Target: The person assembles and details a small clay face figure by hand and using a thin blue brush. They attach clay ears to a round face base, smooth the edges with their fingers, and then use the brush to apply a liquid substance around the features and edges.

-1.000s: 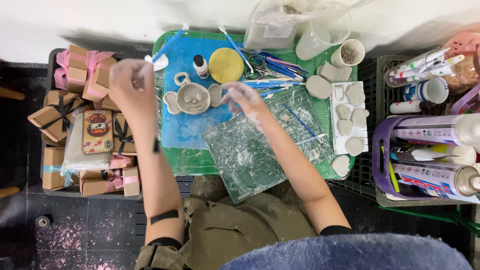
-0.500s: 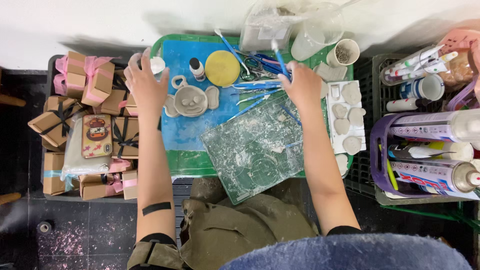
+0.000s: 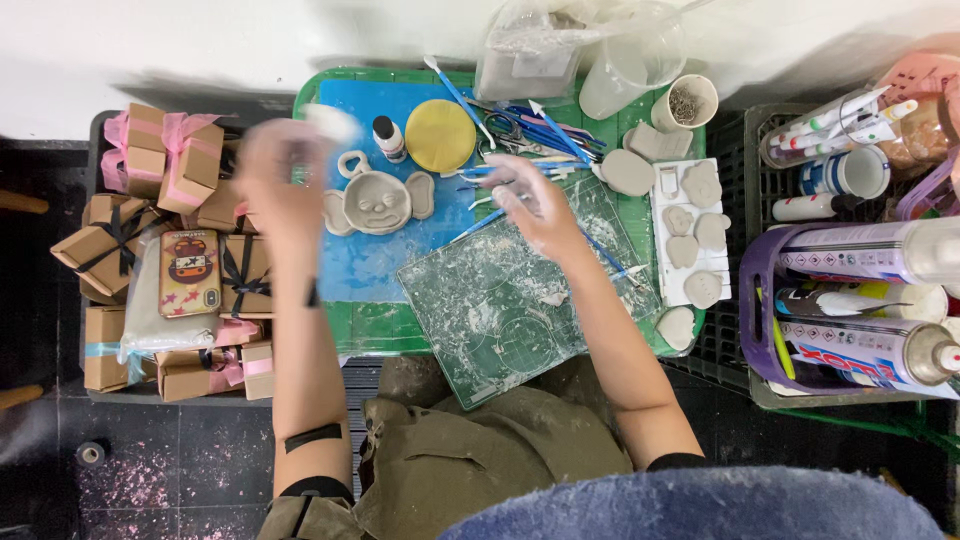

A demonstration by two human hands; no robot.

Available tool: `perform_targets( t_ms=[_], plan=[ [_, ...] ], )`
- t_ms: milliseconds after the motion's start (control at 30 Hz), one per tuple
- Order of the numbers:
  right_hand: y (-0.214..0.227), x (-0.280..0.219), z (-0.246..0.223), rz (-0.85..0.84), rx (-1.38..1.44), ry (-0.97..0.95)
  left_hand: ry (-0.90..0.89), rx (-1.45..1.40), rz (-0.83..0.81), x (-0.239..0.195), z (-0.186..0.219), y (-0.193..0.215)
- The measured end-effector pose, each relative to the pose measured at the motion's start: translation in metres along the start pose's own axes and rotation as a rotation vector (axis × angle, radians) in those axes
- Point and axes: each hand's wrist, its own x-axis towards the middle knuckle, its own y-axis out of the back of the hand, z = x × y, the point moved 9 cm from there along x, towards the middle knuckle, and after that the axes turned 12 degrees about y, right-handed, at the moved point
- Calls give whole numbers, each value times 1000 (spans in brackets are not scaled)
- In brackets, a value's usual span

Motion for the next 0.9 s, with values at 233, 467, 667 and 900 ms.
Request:
perform_targets(
  t_ms=[233,467,667,900],
  plan=[
    [35,-5,38,130,55,-169,-171,-38,-457,-65,95,-137],
    [52,8,-20,163,-1037,90,199,237,-102,-32,-25,-25],
    [-54,76,5,-43,-880,302,88,770,0,5,-95,-17],
    [-102,126,66,-163,-611,334,123,661,-150,16,-115,-49]
  ],
)
